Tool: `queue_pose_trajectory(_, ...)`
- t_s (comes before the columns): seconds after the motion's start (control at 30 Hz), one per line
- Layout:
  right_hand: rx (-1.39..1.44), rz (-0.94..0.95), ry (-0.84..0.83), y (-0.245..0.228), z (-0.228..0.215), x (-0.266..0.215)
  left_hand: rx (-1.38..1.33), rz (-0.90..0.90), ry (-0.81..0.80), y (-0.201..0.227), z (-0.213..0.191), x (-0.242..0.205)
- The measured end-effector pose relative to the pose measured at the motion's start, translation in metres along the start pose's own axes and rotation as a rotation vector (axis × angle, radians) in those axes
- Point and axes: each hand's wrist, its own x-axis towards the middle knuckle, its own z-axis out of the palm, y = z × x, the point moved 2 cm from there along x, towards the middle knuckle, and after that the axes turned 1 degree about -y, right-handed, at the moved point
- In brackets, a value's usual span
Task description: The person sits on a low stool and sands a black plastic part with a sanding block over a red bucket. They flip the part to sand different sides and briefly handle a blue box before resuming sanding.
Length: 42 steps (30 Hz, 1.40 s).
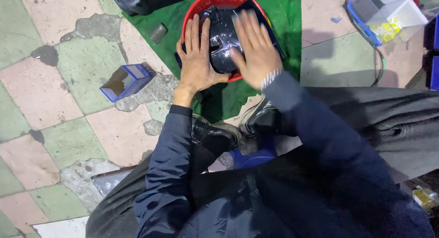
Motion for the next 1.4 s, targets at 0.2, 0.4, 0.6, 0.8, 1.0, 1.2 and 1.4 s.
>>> queue_pose_trajectory(0.2,0.082,-0.031,0.024,-0.004,-0.012,-0.019,-0.021,0.011,-0.008,0.005,-0.014,-0.002)
queue_pose_trajectory(0.4,0.024,0.017,-0.026,0.006,0.002,0.002,-0.011,-0.004,-0.012,0.007,-0.012,-0.002)
queue_pose_trajectory(0.6,0.054,-0.063,0.011,0.0,-0.008,0.012,-0.032,-0.025,0.012,0.01,-0.012,-0.002)
queue_pose_trajectory(0.8,0.012,0.078,-0.106,0.005,-0.005,-0.038,0.009,-0.042,0.002,0.01,-0.003,0.005)
queue_pose_trajectory(1.0,-0.035,0.025,-0.04,0.02,0.004,0.032,-0.019,-0.018,0.008,0.012,-0.004,0.01)
queue_pose_trajectory(1.2,0.03,0.061,-0.089,0.02,-0.003,-0.057,0.029,-0.017,-0.005,0.013,-0.004,0.007)
queue_pose_trajectory(1.4,0.042,0.063,-0.013,0.027,0.005,0.025,0.015,-0.018,0.034,0.016,-0.007,0.009)
